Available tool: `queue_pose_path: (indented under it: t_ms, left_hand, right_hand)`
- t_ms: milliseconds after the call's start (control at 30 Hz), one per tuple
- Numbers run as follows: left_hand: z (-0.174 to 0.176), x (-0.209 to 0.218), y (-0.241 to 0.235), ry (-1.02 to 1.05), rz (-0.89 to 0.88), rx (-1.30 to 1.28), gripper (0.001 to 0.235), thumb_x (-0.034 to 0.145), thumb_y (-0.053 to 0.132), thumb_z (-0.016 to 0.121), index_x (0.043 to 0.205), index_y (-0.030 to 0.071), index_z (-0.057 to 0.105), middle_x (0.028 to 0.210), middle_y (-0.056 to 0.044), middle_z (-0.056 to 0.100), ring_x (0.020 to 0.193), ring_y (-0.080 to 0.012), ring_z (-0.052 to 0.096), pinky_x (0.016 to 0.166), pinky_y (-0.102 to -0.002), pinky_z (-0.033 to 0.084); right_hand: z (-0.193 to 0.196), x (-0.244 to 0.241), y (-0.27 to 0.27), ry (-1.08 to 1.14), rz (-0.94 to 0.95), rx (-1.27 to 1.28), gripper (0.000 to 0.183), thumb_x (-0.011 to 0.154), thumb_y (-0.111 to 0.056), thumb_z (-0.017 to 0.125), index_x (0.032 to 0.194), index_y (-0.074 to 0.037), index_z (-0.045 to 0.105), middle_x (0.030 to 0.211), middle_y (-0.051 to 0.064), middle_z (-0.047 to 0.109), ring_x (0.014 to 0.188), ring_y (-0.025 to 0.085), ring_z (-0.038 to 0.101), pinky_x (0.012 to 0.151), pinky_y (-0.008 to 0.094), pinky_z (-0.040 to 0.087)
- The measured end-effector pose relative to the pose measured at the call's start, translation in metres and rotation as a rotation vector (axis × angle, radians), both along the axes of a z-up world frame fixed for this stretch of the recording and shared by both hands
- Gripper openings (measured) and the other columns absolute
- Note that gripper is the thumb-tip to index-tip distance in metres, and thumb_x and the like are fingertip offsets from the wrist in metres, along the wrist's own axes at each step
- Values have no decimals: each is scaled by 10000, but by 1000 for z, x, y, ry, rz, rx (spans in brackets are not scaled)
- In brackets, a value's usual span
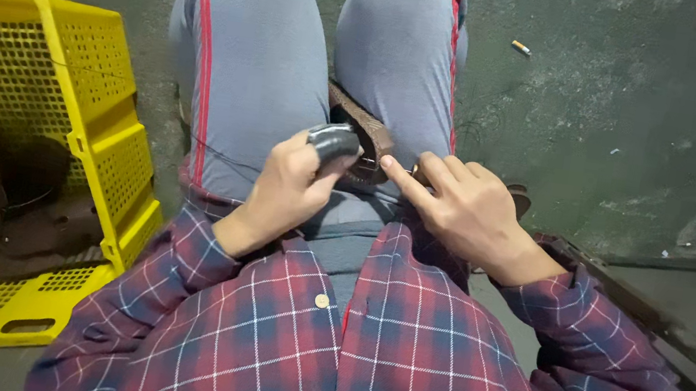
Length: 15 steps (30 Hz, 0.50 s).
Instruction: The person sits on the floor and sews a brown sandal using a needle and thread. They repeatedly pull the thread through the sandal's sole and strap, tightening the stitches by hand. A yellow basket with other sandals is visible nearby.
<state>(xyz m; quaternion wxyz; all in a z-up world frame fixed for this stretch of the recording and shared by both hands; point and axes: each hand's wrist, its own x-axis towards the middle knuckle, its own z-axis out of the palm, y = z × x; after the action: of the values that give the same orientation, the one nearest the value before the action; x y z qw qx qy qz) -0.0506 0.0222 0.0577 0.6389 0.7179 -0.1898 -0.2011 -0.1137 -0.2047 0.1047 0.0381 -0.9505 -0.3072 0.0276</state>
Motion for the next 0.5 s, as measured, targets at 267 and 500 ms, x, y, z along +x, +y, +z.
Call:
queue_pose_path:
  t_ms: [267, 500]
  left_hand:
    - [-11, -8, 3, 97, -63, 64, 155, 808, 103, 723, 930, 27, 667, 751, -133, 703, 710, -304, 699, 639, -376, 538]
    - [6, 7, -6, 429, -124, 157, 218, 800, 129, 697, 985, 112, 582, 661, -2, 623, 560, -111, 536, 588, -272, 455]
  right_hand:
    - [8, 5, 3, 28, 9, -1, 429, 830, -146, 520, 1247, -203, 606, 788, 35, 516, 594, 160, 549, 509, 273, 438]
    - [62, 25, -10, 459, -87, -170, 514, 878, -255, 482, 1385, -326, 431, 658, 33, 511, 418, 209, 560, 331, 345, 421]
